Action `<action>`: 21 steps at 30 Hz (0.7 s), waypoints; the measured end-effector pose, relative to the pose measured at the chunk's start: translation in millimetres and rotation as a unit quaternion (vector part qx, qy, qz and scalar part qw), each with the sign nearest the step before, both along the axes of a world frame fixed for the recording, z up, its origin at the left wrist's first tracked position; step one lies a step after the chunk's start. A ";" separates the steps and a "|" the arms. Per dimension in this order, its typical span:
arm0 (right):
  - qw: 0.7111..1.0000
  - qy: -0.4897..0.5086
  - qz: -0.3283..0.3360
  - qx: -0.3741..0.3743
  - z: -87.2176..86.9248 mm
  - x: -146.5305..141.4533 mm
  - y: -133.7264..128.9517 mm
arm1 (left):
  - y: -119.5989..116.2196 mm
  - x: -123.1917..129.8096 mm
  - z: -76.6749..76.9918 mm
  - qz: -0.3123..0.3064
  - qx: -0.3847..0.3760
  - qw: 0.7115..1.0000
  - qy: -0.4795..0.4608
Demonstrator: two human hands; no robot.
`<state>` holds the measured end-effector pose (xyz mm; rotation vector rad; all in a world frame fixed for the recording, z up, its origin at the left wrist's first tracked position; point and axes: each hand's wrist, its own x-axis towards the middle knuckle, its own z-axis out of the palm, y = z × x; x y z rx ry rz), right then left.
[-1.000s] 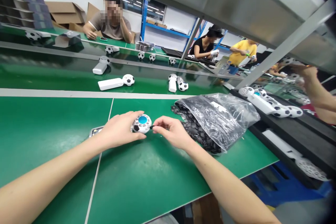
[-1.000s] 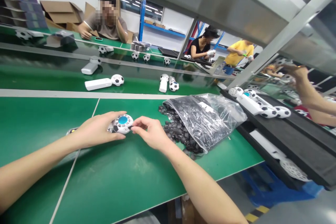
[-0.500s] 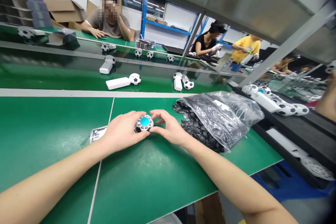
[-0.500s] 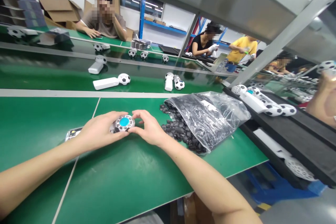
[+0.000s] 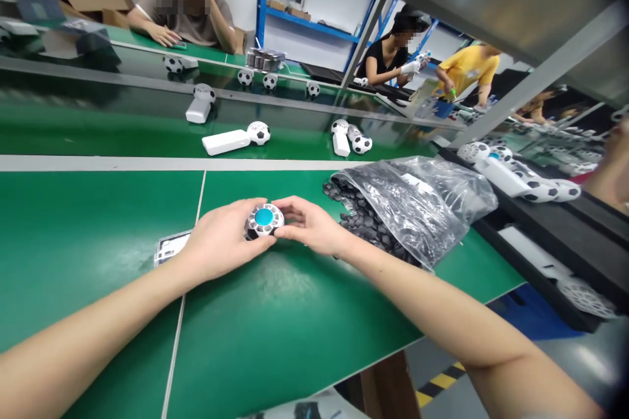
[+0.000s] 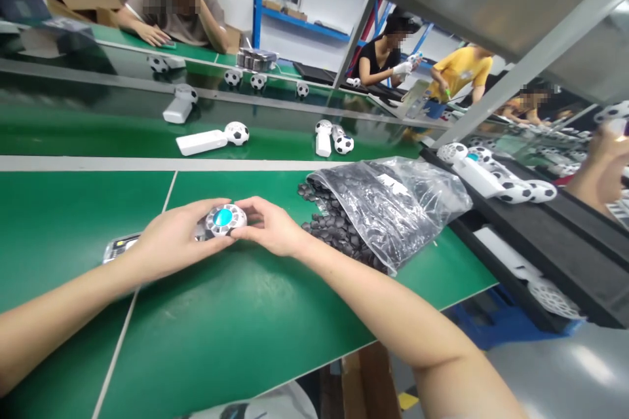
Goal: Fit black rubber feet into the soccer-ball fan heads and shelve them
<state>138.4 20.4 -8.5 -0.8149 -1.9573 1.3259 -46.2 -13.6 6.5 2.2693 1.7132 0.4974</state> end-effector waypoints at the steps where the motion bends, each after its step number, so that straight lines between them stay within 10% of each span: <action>1: 0.999 -0.004 -0.014 0.030 0.1 0.0 -1.0 | 0.6 -1.0 0.5 -0.002 -0.009 1.000 -0.004; 7: 0.964 -0.075 -0.089 0.237 2.2 -1.7 -15.7 | 0.7 -4.4 1.8 -0.008 -0.015 1.000 -0.013; 21: 0.994 0.010 -0.091 0.055 -5.6 -3.6 -6.1 | -1.6 -1.3 5.2 -0.010 -0.019 1.000 0.008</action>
